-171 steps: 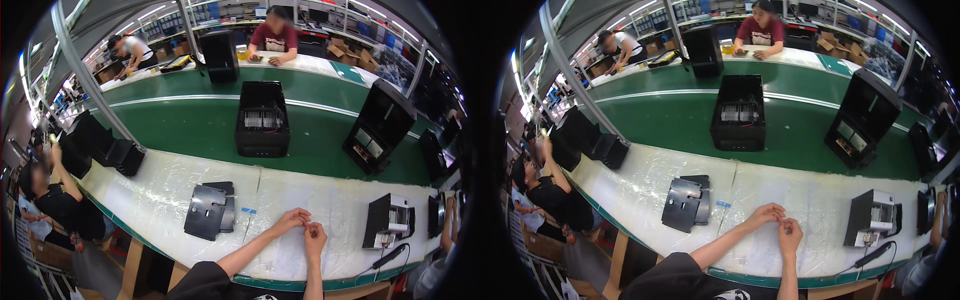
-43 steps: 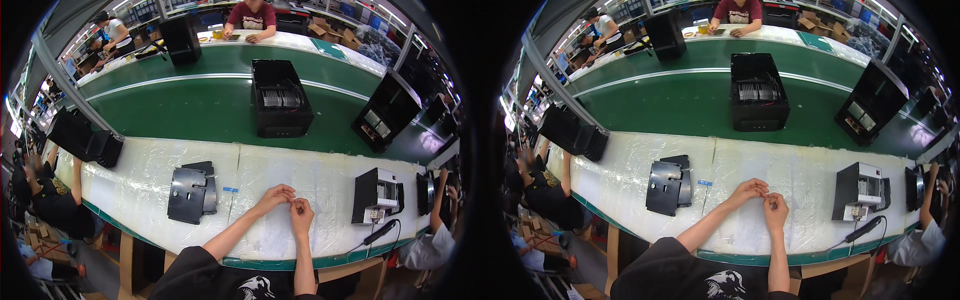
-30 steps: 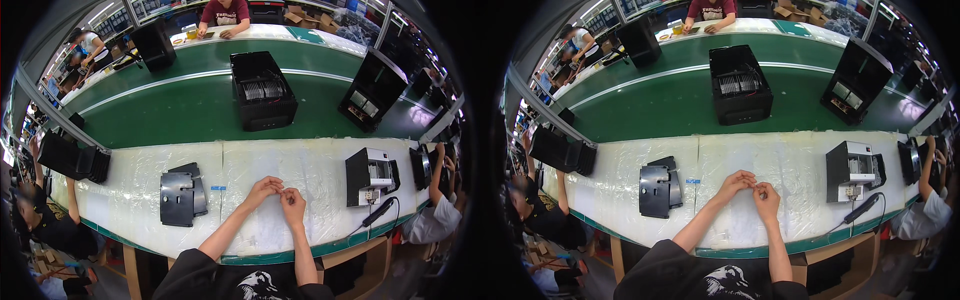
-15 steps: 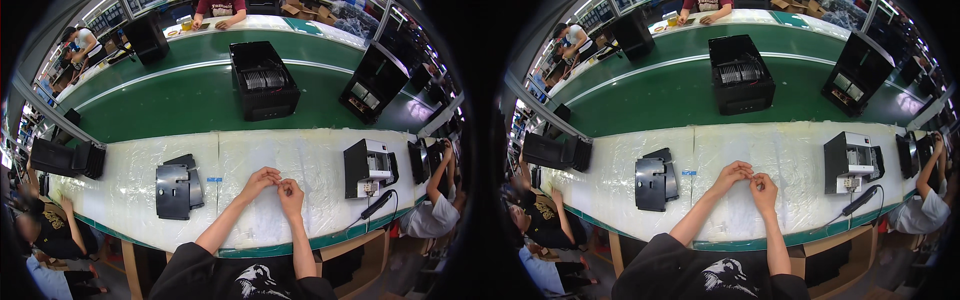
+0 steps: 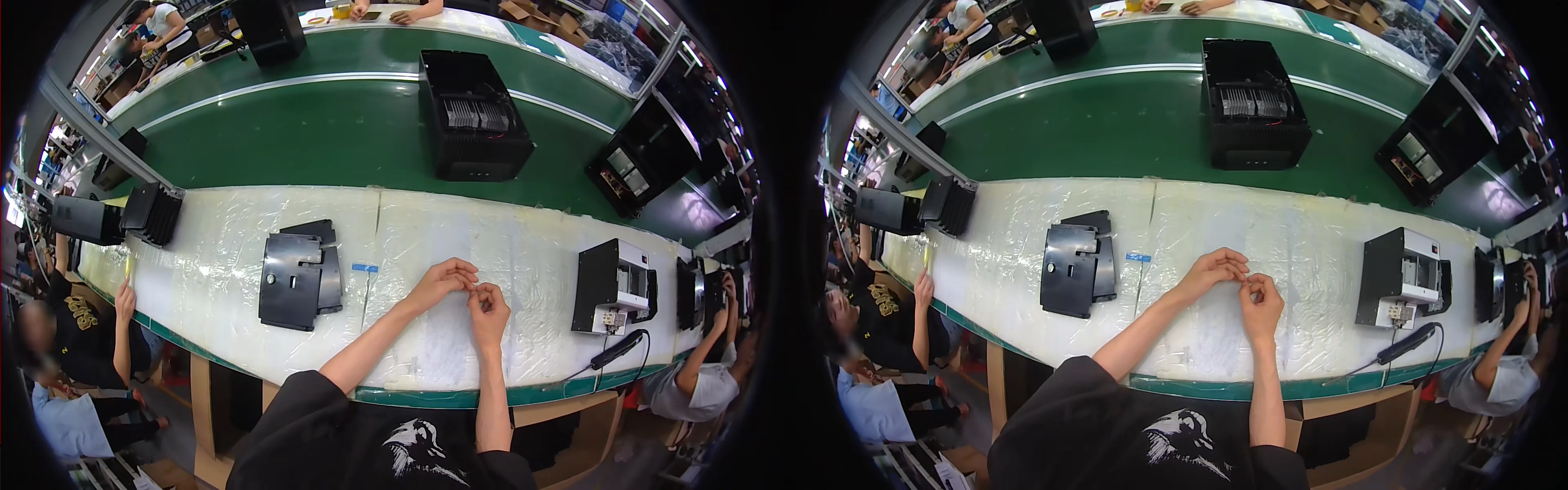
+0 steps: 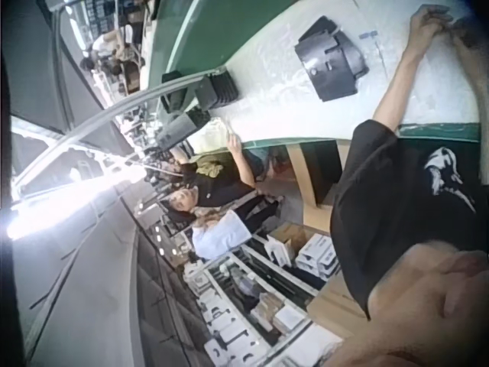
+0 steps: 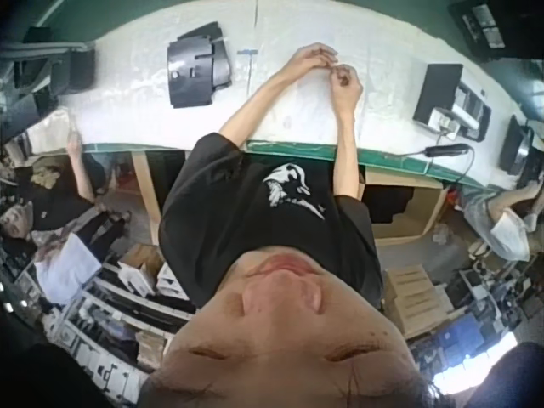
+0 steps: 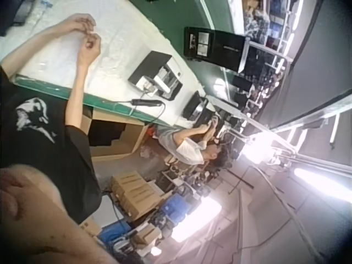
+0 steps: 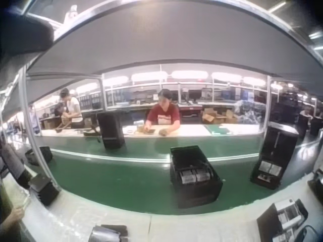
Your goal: Assemble electronic device components into a plastic casing using an electric screwdriver.
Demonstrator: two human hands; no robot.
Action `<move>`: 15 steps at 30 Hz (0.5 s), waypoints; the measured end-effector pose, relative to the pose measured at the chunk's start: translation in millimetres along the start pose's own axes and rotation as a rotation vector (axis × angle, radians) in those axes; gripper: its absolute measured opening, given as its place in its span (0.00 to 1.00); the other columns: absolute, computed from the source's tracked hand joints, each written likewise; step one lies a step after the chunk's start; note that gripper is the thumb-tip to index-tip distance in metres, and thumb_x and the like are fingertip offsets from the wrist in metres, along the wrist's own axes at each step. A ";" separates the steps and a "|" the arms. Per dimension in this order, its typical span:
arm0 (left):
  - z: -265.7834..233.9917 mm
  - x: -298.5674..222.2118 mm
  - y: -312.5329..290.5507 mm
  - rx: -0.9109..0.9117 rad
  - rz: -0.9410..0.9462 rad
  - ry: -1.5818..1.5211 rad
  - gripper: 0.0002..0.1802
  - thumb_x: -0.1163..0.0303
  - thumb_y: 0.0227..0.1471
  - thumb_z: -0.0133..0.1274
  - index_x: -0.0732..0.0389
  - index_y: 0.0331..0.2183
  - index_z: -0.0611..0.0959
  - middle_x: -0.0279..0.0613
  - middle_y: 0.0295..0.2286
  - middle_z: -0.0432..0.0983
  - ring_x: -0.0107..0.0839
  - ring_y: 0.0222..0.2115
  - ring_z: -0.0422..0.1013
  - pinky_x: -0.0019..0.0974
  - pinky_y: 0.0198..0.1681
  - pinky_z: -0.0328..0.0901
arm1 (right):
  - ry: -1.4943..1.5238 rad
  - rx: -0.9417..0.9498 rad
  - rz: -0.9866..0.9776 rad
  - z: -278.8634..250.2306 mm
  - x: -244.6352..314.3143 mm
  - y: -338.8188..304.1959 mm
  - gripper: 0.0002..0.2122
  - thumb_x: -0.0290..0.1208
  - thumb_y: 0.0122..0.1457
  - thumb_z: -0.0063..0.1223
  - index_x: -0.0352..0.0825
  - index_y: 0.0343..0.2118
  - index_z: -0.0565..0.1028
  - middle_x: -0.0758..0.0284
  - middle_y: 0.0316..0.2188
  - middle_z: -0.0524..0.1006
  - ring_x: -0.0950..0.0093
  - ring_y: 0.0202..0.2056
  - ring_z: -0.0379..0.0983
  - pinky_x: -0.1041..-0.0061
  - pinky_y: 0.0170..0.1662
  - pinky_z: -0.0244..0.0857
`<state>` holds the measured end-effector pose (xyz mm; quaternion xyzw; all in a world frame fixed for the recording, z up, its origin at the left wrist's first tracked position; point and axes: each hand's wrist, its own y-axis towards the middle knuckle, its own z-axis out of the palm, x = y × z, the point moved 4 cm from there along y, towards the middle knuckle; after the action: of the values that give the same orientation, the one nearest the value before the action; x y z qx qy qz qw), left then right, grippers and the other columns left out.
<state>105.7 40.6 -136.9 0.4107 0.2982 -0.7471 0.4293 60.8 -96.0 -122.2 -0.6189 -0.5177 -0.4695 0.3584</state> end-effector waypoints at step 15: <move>-1.8 -2.7 -1.7 -0.047 -0.097 0.072 0.18 0.80 0.44 0.46 0.70 0.42 0.72 0.46 0.37 0.72 0.32 0.38 0.71 0.34 0.46 0.65 | -0.045 -0.048 -0.106 -3.1 6.8 0.6 0.07 0.27 0.44 0.55 0.34 0.27 0.73 0.65 0.19 0.74 0.69 0.22 0.72 0.74 0.27 0.66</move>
<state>105.7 43.9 -135.2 0.4121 0.3502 -0.7446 0.3912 60.8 -96.9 -114.8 -0.6093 -0.5465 -0.4860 0.3064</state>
